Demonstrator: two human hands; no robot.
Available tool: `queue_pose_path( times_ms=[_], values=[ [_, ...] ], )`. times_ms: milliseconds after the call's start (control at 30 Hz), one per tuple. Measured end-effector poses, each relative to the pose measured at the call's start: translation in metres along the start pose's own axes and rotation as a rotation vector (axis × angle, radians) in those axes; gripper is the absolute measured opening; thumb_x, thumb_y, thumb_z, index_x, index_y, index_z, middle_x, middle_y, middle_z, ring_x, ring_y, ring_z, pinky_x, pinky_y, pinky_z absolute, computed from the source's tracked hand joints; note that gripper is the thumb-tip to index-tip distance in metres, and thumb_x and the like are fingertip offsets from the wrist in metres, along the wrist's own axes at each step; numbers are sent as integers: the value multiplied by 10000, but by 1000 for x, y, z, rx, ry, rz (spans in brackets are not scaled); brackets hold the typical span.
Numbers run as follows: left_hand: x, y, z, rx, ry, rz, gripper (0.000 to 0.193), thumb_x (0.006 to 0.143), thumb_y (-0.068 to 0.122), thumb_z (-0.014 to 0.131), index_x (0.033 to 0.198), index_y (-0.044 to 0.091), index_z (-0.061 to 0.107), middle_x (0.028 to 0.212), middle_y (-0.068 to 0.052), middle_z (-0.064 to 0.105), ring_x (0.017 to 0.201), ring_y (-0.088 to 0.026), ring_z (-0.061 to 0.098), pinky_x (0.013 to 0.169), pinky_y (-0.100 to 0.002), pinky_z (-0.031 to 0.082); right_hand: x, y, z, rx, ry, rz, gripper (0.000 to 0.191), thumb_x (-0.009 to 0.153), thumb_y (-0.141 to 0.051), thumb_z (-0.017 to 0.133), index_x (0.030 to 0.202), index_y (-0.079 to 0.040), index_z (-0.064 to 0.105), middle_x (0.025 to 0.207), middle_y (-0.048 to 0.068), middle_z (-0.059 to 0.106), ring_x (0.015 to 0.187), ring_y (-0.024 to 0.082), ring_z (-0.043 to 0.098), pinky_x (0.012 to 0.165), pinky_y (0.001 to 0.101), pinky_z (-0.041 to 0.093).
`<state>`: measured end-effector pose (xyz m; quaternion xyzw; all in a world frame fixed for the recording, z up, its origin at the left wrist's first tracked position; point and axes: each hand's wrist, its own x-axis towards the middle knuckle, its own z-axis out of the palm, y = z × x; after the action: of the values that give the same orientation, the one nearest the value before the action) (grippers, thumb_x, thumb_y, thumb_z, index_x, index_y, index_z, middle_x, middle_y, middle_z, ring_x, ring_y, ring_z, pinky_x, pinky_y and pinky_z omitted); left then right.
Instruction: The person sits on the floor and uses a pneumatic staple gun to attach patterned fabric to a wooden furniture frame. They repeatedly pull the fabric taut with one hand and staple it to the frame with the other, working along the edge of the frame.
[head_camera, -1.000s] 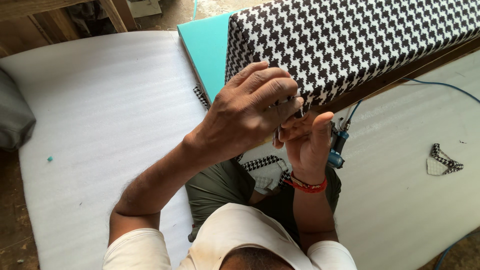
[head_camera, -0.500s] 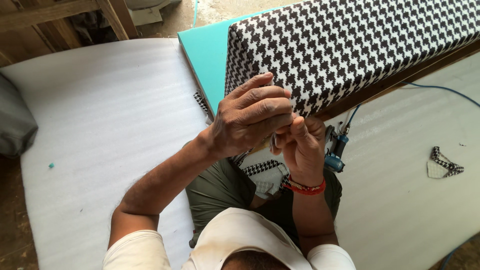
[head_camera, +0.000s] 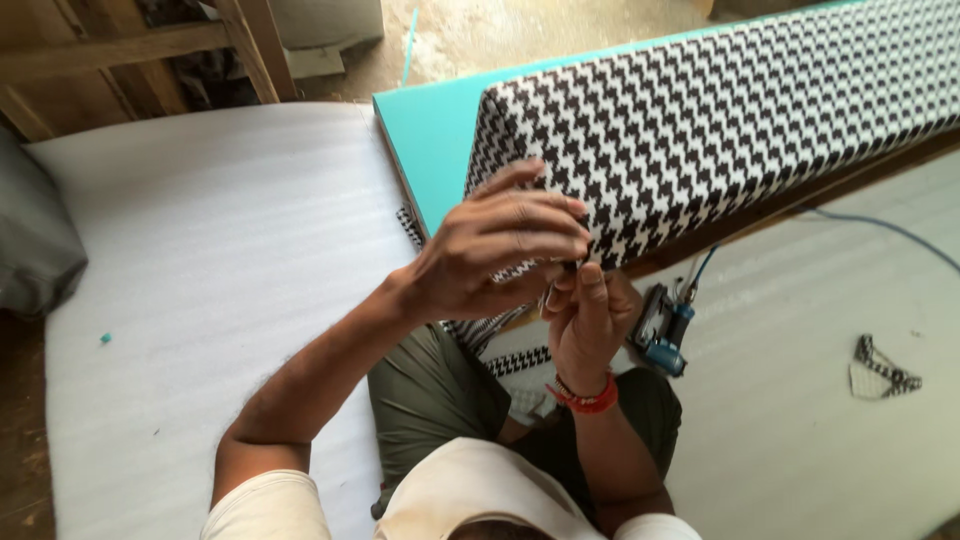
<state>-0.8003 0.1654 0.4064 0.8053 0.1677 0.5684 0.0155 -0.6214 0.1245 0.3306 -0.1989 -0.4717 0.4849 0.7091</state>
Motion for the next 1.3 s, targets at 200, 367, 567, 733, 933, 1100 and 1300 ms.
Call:
queue_pose_path(
  times_ms=[200,367,567,733,933,1100,1300],
  values=[
    [59,-114,-10,266,-396,-560,581,1127,478,368,1280,6,670,1198,-254,721,1043,-355,701,977,-480,577,2,13,0,63,-13,-124,299,1099,-217,642,875,-20,670,805,99,710,613,133,658,495,310,550],
    [85,-194,14,-175,-822,-1016,791,958,743,319,1241,127,727,1226,-203,668,1127,-369,650,1038,-576,466,4,14,1,84,-13,-126,292,1099,-200,637,896,5,683,813,101,720,625,141,665,490,322,544],
    [93,-190,36,192,-787,-836,880,1030,758,227,1238,74,741,1179,-234,669,1122,-403,644,1051,-554,492,6,19,-1,93,-41,-191,279,1076,-213,624,921,12,682,809,104,726,600,128,666,444,316,540],
    [100,-145,37,414,-874,-762,775,1098,598,171,1349,-22,562,1136,-239,738,1069,-384,720,970,-518,583,1,25,-3,60,-14,-189,309,1107,-211,610,869,-18,649,741,82,704,547,106,635,431,273,520],
    [120,-78,37,495,-812,-597,805,1083,590,198,1553,-57,112,1567,-369,221,1445,-492,240,1166,-522,259,-4,27,0,70,53,-161,311,1093,-205,621,835,-31,620,746,95,696,517,109,615,414,280,516],
    [126,-34,38,457,-967,-597,785,1085,567,204,1597,-8,51,1679,-256,6,1544,-440,15,1252,-570,58,-5,26,5,65,100,-136,306,1096,-192,619,850,-10,624,743,102,685,520,123,614,423,283,515],
    [115,7,60,520,-1047,-370,840,1026,568,341,1609,18,87,1672,-234,33,1534,-430,59,1225,-610,56,-7,24,14,10,76,-173,269,1120,-175,608,956,36,638,681,80,668,470,101,560,438,233,463]
  ],
)
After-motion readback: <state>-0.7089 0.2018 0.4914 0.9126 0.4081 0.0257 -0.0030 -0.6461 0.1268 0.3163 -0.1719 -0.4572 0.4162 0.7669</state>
